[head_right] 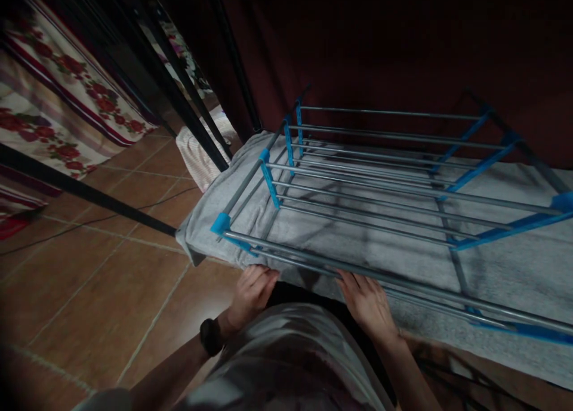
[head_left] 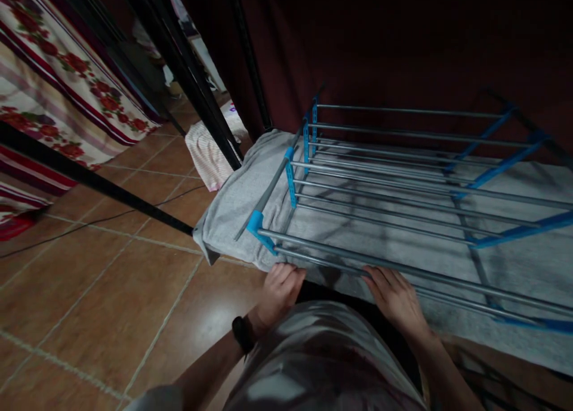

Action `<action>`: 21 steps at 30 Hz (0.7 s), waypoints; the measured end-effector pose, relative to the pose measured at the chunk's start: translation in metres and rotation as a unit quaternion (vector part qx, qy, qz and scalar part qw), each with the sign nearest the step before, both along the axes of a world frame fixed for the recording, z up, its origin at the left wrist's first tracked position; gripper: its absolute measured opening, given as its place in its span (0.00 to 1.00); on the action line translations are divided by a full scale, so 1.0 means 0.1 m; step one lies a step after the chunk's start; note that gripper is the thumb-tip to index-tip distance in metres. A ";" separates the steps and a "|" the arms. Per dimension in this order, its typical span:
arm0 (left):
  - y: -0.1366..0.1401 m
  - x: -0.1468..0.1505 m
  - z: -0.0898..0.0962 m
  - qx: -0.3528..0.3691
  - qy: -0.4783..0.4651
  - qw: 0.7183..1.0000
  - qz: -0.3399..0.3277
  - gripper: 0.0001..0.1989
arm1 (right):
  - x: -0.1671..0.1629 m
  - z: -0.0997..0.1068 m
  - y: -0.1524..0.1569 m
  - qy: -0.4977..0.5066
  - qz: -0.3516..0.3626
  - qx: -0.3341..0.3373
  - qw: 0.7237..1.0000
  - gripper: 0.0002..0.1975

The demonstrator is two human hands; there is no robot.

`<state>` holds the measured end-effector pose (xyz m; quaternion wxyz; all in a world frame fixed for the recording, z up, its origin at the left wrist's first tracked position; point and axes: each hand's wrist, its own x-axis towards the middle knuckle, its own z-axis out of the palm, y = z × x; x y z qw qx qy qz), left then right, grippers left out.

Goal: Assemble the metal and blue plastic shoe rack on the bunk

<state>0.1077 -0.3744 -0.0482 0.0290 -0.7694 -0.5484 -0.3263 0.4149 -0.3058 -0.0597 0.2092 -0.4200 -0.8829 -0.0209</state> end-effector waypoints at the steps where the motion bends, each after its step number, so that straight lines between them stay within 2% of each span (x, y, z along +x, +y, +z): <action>1: -0.05 -0.13 -0.03 -0.008 -0.048 0.997 0.057 0.05 | 0.00 0.00 0.00 0.000 -0.001 -0.001 1.000 0.16; 3: -0.08 -0.35 -0.09 -0.031 -0.156 0.973 0.167 0.04 | -0.01 0.00 -0.01 -0.001 0.001 -0.004 1.000 0.16; 5: -0.01 -0.53 -0.12 -0.061 -0.251 0.940 0.223 0.08 | -0.02 0.00 -0.01 -0.002 0.004 -0.006 1.000 0.16; 6: 0.05 -0.59 -0.13 -0.083 -0.287 0.929 0.220 0.12 | -0.02 0.00 0.00 -0.002 0.004 -0.006 1.000 0.16; 8: 0.17 -0.68 -0.13 -0.145 -0.335 0.917 0.162 0.19 | -0.01 0.01 0.00 -0.003 0.002 -0.004 1.000 0.16; 10: 0.28 -0.71 -0.14 -0.204 -0.362 0.905 0.093 0.19 | -0.01 0.03 0.01 -0.005 0.002 -0.002 1.000 0.16; 12: 0.35 -0.73 -0.16 -0.236 -0.371 0.897 0.051 0.16 | -0.01 0.03 0.01 -0.006 0.002 0.003 1.000 0.16; 21: 0.41 -0.78 -0.20 -0.229 -0.365 0.901 0.044 0.13 | 0.02 0.01 0.01 -0.010 0.007 0.003 1.000 0.16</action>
